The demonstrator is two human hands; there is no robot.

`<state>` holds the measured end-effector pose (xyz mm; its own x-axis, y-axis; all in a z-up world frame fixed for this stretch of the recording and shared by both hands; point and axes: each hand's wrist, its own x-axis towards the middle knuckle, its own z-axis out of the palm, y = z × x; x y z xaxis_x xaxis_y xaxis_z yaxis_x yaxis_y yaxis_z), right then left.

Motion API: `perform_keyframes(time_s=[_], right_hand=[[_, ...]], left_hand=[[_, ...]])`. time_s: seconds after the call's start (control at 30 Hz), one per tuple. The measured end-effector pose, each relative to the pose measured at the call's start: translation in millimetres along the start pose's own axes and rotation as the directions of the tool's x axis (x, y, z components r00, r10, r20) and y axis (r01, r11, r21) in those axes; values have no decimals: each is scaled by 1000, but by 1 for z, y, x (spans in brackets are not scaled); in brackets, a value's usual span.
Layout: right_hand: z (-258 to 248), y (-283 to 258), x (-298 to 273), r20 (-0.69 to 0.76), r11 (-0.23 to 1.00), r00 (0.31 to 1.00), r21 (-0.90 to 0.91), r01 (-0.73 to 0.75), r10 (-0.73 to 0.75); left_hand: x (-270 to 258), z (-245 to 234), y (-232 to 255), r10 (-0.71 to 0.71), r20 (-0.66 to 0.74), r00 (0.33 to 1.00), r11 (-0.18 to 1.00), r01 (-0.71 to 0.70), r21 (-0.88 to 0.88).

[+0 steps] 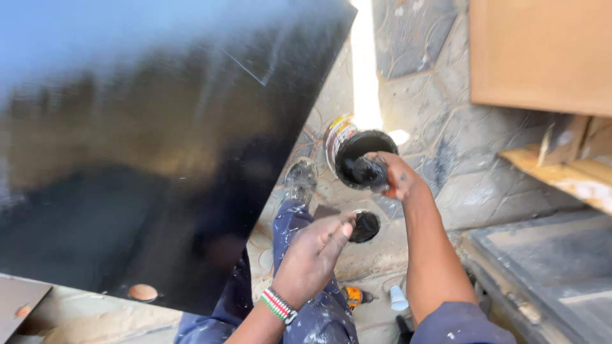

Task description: The person paints a rectangular wooden board with black paint using a sponge. They repeatedly dip the sponge into a paint can and apply the paint to the board's surface, covering it completely.

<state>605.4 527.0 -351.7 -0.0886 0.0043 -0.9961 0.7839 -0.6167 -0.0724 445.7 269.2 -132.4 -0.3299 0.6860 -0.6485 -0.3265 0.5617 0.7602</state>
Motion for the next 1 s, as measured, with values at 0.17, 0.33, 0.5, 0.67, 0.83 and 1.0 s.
perform_keyframes(time_s=[0.17, 0.33, 0.5, 0.67, 0.83, 1.0], right_hand=[[6, -41, -116, -36, 921, 966, 297, 253, -254], [97, -136, -205, 329, 772, 699, 306, 557, -635], [340, -209, -247, 232, 698, 667, 83, 711, -708], [499, -242, -243, 184, 502, 512, -101, 859, -839], [539, -232, -196, 645, -634, -145, -639, 436, -750], [536, -218, -212, 508, -476, -50, -761, 440, -860]], left_hand=[[-58, -80, 82, 177, 76, 981, 979, -167, -119], [-90, -210, 104, 372, -338, 864, 859, -459, -227], [-116, -371, 86, 229, -607, 761, 929, -358, -98], [-122, -492, 67, 186, -723, 665, 976, -209, 58], [-82, -562, 52, 312, -610, 728, 950, -223, 219], [-74, -581, 60, 447, -465, 764, 882, -290, 371]])
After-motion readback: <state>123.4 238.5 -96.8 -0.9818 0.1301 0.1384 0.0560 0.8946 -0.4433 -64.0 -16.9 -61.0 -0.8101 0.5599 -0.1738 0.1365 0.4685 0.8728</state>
